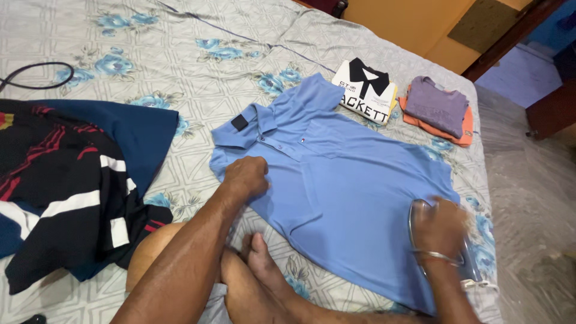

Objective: The person irons a light blue polo shirt laid out on a bed. They use a handheld iron to smooth the fabric, repeatedly adjusting the shirt's position and sleeves while ironing different sections.

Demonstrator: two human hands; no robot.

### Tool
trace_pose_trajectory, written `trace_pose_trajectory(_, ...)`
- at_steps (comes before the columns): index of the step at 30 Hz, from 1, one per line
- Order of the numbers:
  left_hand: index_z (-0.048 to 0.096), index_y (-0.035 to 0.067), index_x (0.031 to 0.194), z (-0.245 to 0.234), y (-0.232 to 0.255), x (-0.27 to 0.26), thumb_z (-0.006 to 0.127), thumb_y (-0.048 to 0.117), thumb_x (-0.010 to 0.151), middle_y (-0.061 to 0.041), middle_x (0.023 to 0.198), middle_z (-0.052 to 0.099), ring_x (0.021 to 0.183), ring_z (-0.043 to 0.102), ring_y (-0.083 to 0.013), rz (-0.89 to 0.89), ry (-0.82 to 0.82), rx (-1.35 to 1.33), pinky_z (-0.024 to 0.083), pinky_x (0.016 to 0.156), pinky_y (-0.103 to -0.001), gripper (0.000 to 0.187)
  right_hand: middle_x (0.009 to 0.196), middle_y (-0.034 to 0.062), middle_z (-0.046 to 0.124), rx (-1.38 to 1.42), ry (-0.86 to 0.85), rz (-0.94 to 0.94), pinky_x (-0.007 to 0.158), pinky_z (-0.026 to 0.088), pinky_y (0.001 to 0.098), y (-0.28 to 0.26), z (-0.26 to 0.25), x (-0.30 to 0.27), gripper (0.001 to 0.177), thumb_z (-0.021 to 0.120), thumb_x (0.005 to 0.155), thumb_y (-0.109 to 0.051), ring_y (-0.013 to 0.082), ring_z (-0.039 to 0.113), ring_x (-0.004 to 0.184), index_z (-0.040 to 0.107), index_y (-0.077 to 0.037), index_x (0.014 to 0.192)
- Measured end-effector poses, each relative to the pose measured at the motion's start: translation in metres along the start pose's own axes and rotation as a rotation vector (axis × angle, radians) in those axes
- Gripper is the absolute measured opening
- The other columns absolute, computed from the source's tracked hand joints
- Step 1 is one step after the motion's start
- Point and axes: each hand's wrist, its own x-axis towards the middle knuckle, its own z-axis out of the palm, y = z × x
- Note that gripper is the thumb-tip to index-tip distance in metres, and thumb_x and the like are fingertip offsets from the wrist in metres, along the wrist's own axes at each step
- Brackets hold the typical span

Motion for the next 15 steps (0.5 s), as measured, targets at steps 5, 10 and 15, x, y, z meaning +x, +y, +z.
trace_pose_trajectory(5,0.079,0.008,0.099,0.013,-0.008,0.020,0.079,0.035,0.082,-0.018,0.105,0.076,0.102,0.072,-0.0361,-0.038,0.004,-0.034,0.056,0.090,-0.046,0.032,0.104,0.0211,0.075,0.349,-0.705,0.157,0.089,0.056,0.0446,-0.129,0.058,-0.033,0.063,0.074,0.085,-0.057,0.0367,0.073,0.099,0.070,-0.004,0.118)
trace_pose_trajectory(10,0.079,-0.002,0.082,0.021,-0.020,0.030,0.063,0.045,0.090,-0.015,0.081,0.082,0.070,0.079,-0.0247,-0.127,-0.156,-0.303,0.061,0.069,-0.038,0.050,0.108,0.0181,0.075,0.342,-0.739,0.283,0.090,0.055,0.0455,-0.187,0.076,-0.042,0.063,0.082,0.075,-0.049,0.0375,0.071,0.104,0.069,-0.007,0.120)
trace_pose_trajectory(15,0.070,-0.007,0.079,0.013,-0.020,0.032,0.047,0.069,0.098,-0.021,0.073,0.074,0.057,0.069,-0.0268,-0.309,-0.190,-0.706,0.055,0.054,-0.039,0.082,0.110,0.0114,0.073,0.874,-0.483,-0.021,0.079,0.057,0.0431,-0.213,0.056,-0.039,0.032,0.074,0.080,-0.022,0.0335,0.071,0.091,0.073,-0.007,0.108)
